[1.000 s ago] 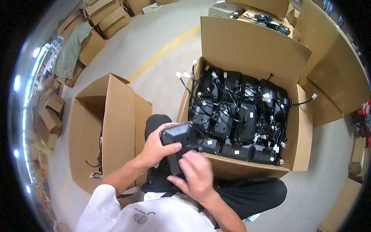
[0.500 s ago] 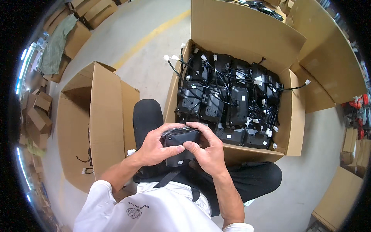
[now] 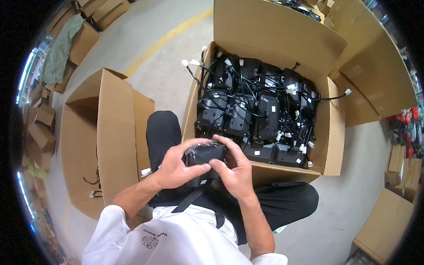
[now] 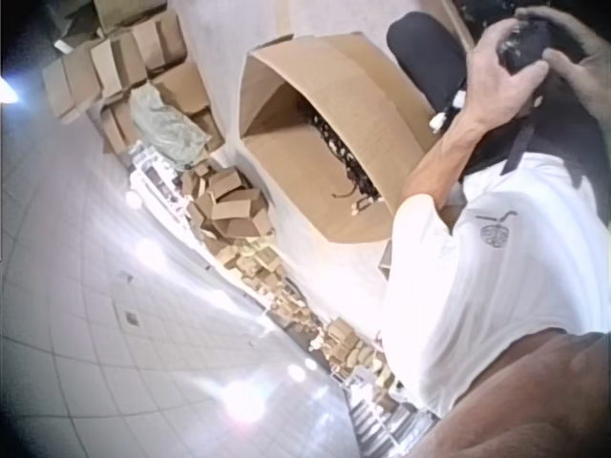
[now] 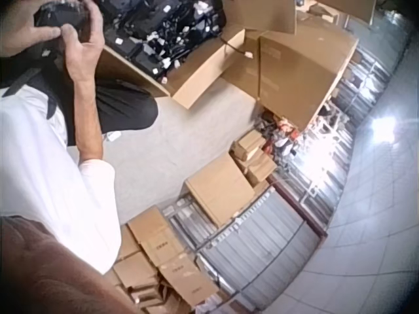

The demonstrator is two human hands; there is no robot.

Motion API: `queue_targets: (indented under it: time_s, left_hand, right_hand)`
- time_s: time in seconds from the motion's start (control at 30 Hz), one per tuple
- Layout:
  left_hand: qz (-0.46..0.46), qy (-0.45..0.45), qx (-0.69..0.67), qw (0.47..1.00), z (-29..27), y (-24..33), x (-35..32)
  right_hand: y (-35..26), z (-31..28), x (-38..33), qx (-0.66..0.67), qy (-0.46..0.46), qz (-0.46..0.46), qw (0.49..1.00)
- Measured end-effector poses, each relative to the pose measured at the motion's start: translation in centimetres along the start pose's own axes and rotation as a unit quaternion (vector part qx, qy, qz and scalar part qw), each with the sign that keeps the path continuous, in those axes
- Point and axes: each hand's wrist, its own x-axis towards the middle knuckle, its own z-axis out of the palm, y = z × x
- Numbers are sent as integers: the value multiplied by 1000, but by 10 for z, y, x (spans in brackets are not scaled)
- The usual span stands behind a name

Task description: The person sits on the floor between two large cardboard boxes and repeatedly picks up black electronic devices from the left box. They briefly inspect each device and place it into the right box. The process is repetitive and involves handling the devices one at a time.

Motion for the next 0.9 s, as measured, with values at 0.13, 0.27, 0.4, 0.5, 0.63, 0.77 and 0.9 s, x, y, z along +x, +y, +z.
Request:
queue_targets:
  time_s: [0.13,0.27,0.4,0.5,0.63,0.77,0.9]
  left_hand:
    - [-128,179,-93,971,-7,2,26]
    - [-191,150,-280,929,-7,19,53]
    - [-185,72,-330,923,9,39,77]
    - [53,97,-129,985,18,25,95]
    - [-77,-285,-29,955,74,28,138]
    - [-128,-309,41,941,91,5,184]
    - [210,-91,429,874,70,-24,228]
  right_hand:
    - [-33,17,-15,-336,55,-208,917]
    - [-18,32,-33,-506,15,-290,813]
    - [-18,-7,-17,-479,143,-367,785]
    - [-55,-36,-2,-273,351,-165,880]
    - [-64,-90,36,172,357,-135,908]
    - [-17,-171,53,240,418,-1,876]
    - [49,-209,66,249,504,86,823]
